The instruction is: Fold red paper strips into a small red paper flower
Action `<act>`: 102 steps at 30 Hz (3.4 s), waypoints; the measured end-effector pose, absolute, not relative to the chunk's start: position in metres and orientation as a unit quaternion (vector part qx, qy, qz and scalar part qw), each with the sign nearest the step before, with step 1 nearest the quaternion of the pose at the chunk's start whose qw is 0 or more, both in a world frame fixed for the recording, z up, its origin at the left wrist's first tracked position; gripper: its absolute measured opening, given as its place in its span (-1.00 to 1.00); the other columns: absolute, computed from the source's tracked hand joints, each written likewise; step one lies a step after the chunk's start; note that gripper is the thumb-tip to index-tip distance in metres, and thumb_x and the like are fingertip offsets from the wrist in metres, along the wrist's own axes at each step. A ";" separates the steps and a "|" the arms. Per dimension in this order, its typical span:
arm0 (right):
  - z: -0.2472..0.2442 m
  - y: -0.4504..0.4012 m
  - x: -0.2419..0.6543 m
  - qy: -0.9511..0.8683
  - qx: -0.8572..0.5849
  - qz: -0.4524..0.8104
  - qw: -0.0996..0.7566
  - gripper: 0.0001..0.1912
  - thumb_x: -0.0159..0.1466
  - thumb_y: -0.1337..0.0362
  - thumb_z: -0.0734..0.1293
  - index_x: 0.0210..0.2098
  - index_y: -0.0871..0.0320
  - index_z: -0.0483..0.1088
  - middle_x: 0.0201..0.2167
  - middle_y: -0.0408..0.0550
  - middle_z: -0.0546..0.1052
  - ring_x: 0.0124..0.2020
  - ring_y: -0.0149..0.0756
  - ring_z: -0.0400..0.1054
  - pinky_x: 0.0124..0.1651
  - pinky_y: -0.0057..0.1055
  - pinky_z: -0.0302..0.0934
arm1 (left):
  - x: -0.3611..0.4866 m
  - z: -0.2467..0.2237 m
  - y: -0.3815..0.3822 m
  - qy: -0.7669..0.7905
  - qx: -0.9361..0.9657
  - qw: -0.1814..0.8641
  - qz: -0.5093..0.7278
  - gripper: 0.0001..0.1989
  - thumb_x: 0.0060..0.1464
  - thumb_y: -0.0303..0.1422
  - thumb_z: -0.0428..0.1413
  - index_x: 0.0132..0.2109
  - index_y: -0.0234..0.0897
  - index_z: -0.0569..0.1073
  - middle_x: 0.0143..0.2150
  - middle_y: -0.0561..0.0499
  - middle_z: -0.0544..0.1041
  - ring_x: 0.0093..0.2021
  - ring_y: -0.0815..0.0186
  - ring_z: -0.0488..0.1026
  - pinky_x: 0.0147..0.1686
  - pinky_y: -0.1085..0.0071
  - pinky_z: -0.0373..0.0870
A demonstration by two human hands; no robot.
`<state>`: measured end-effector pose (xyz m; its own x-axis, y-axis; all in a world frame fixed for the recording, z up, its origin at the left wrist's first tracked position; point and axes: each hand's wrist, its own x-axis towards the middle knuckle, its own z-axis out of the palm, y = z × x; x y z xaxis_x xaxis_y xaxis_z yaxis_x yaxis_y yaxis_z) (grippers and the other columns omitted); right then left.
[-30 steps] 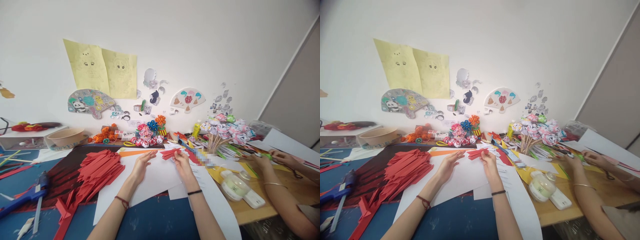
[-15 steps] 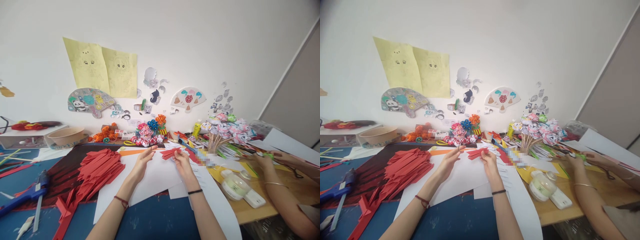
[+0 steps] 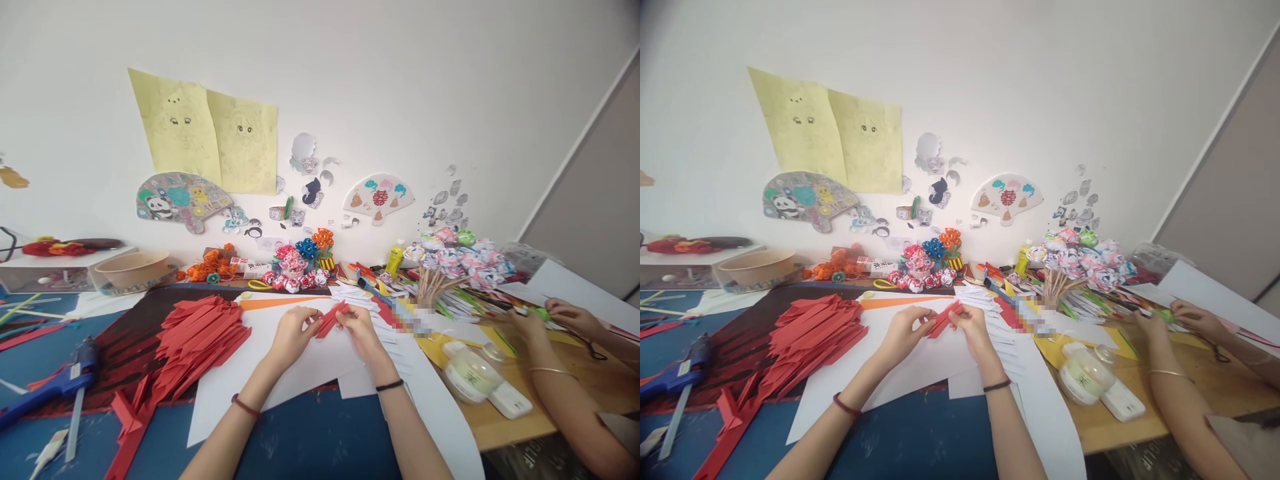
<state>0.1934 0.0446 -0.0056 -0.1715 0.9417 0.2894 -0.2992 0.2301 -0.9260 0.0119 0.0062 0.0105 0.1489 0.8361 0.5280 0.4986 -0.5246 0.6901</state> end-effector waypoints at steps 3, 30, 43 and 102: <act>-0.007 0.045 0.192 -0.545 -0.302 0.547 0.560 -0.74 0.00 0.13 0.52 -0.51 0.21 0.51 -0.60 -0.14 0.43 -0.55 -0.40 0.21 -0.43 -0.45 0.08 | 0.012 0.012 0.004 0.453 0.757 0.159 0.443 -0.84 0.11 -0.29 0.08 -0.36 -0.20 0.53 -0.40 -0.01 0.55 -0.36 0.26 0.38 -0.30 0.40 0.18; -0.004 0.042 0.188 -0.534 -0.316 0.526 0.582 -0.73 0.00 0.13 0.52 -0.51 0.21 0.50 -0.64 -0.13 0.44 -0.60 -0.41 0.24 -0.50 -0.45 0.09 | 0.012 0.004 0.005 0.458 0.782 0.042 0.421 -0.80 0.18 -0.39 0.01 -0.38 -0.24 0.47 -0.45 0.00 0.42 -0.38 0.30 0.29 -0.36 0.42 0.12; -0.013 0.049 0.190 -0.511 -0.372 0.516 0.578 -0.68 -0.04 0.12 0.53 -0.58 0.23 0.44 -0.71 -0.12 0.44 -0.66 -0.41 0.23 -0.53 -0.45 0.09 | 0.014 -0.001 0.005 0.457 0.799 0.043 0.387 -0.78 0.20 -0.39 0.00 -0.37 -0.27 0.47 -0.46 0.01 0.40 -0.37 0.32 0.29 -0.35 0.44 0.16; -0.013 0.049 0.187 -0.602 -0.379 0.479 0.515 -0.60 0.02 -0.01 0.47 -0.61 0.22 0.43 -0.71 -0.13 0.40 -0.65 -0.40 0.21 -0.54 -0.45 0.09 | 0.017 -0.005 0.011 0.504 0.763 0.188 0.357 -0.63 0.09 -0.27 0.00 -0.62 -0.32 0.23 -0.64 0.15 0.22 -0.55 0.47 0.12 -0.47 0.50 0.01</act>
